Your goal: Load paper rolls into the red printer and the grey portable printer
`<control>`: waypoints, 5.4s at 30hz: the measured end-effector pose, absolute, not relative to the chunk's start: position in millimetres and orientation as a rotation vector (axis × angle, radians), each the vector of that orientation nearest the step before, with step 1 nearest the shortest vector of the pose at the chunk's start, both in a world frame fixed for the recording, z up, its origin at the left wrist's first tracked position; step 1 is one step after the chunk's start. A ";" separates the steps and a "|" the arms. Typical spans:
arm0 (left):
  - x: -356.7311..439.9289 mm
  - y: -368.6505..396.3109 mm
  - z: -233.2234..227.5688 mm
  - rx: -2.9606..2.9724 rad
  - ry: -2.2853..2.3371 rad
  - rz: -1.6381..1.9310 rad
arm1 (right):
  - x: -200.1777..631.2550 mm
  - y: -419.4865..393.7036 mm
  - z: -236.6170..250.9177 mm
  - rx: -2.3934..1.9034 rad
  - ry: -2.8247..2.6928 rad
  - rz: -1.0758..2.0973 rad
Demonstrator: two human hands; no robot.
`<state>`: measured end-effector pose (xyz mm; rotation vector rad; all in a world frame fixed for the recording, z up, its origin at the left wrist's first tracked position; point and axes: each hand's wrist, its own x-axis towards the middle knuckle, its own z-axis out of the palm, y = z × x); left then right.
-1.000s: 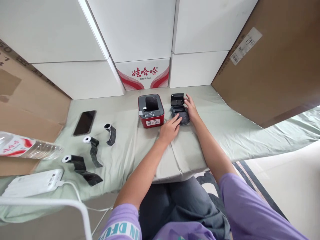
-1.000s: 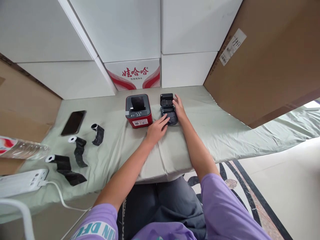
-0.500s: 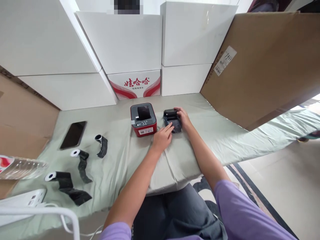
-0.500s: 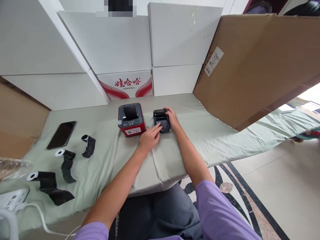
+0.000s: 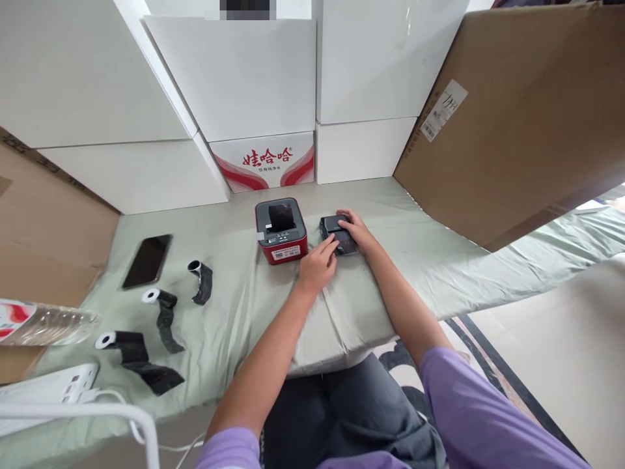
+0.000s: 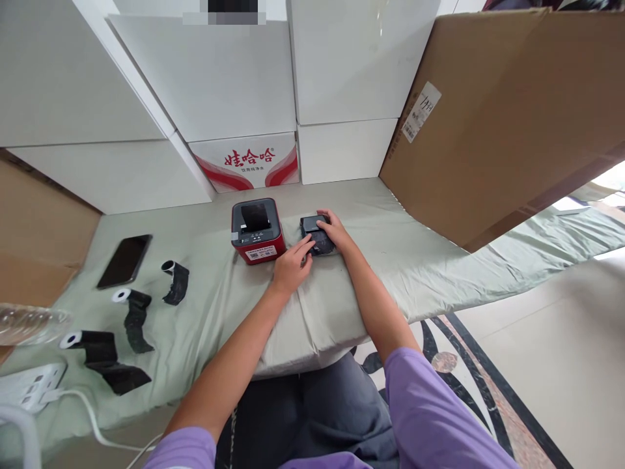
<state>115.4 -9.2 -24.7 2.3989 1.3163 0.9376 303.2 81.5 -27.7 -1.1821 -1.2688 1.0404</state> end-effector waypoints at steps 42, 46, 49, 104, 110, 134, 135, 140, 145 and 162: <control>121.1 0.2 -23.2 2.227 1.675 0.533 | 312.8 80.3 -34.2 -1.051 -1.024 1.246; 121.4 -0.1 -21.6 2.214 1.665 0.529 | 313.2 81.0 -35.2 -1.050 -1.015 1.254; 121.6 -0.3 -21.0 2.204 1.668 0.530 | 313.1 81.8 -35.7 -1.047 -1.001 1.261; 134.7 -0.6 -10.8 2.260 1.811 0.229 | 316.0 80.2 -25.9 -1.127 -1.178 1.248; 134.8 2.8 -12.8 2.193 1.845 0.283 | 314.8 80.1 -26.7 -1.119 -1.161 1.293; 133.0 4.7 -16.9 2.173 1.836 0.346 | 317.5 74.6 -22.1 -0.981 -1.093 1.372; 133.1 4.5 -17.1 2.169 1.835 0.356 | 317.4 74.1 -21.5 -0.982 -1.103 1.384; 131.8 6.0 -16.6 2.142 1.806 0.402 | 316.4 73.8 -21.4 -1.051 -1.115 1.385; 130.5 8.9 -13.1 2.141 1.794 0.381 | 316.3 75.7 -23.5 -1.052 -1.072 1.405; 131.7 3.8 -13.7 2.177 1.820 0.365 | 319.7 63.3 -14.4 -1.012 -1.064 1.404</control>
